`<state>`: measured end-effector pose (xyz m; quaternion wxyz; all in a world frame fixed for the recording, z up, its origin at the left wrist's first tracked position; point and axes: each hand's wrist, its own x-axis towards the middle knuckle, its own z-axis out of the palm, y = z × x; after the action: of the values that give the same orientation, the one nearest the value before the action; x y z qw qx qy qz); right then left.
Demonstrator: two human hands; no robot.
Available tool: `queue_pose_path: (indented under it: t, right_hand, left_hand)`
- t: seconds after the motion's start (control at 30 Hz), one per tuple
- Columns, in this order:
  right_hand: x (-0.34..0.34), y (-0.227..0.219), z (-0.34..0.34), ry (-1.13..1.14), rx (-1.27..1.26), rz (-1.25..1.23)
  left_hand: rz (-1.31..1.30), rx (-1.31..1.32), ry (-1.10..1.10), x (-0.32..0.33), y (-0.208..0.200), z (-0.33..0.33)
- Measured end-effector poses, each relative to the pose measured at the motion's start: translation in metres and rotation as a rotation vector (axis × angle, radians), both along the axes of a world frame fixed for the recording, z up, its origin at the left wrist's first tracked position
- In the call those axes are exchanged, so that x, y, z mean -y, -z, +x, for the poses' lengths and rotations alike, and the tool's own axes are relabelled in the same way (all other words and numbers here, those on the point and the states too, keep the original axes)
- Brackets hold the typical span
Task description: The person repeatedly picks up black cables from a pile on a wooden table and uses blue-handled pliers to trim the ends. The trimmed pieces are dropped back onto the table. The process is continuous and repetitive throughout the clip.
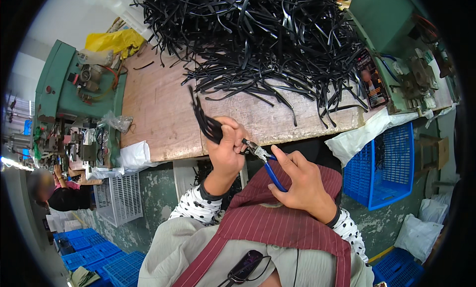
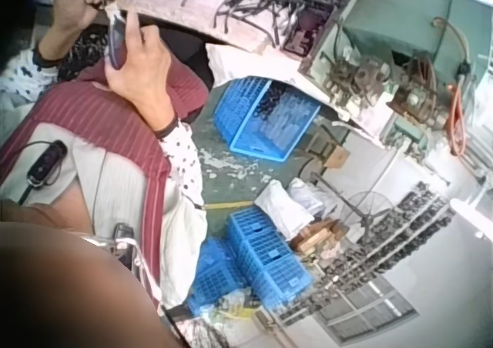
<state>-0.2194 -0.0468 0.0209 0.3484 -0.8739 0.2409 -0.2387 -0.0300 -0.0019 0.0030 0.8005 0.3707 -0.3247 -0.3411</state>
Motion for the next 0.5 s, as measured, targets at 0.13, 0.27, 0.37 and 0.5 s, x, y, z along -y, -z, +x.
queue_pose_path:
  t: [0.13, 0.27, 0.37, 0.5]
  right_hand:
    - [-0.003, 0.005, 0.0, -0.038, 0.022, 0.174]
    - [-0.002, 0.001, -0.001, -0.054, -0.014, 0.221]
    - [0.0, 0.003, -0.002, -0.059, -0.039, 0.255]
    - [-0.001, 0.002, -0.003, -0.045, -0.073, 0.322]
  left_hand:
    - [-0.055, 0.285, -0.266, -0.003, 0.009, -0.013]
    - [-0.089, 0.452, -0.353, -0.001, 0.012, -0.016]
    - [0.001, 0.201, -0.256, -0.003, 0.009, -0.016]
    - [0.16, -0.132, -0.112, -0.003, 0.001, -0.01]
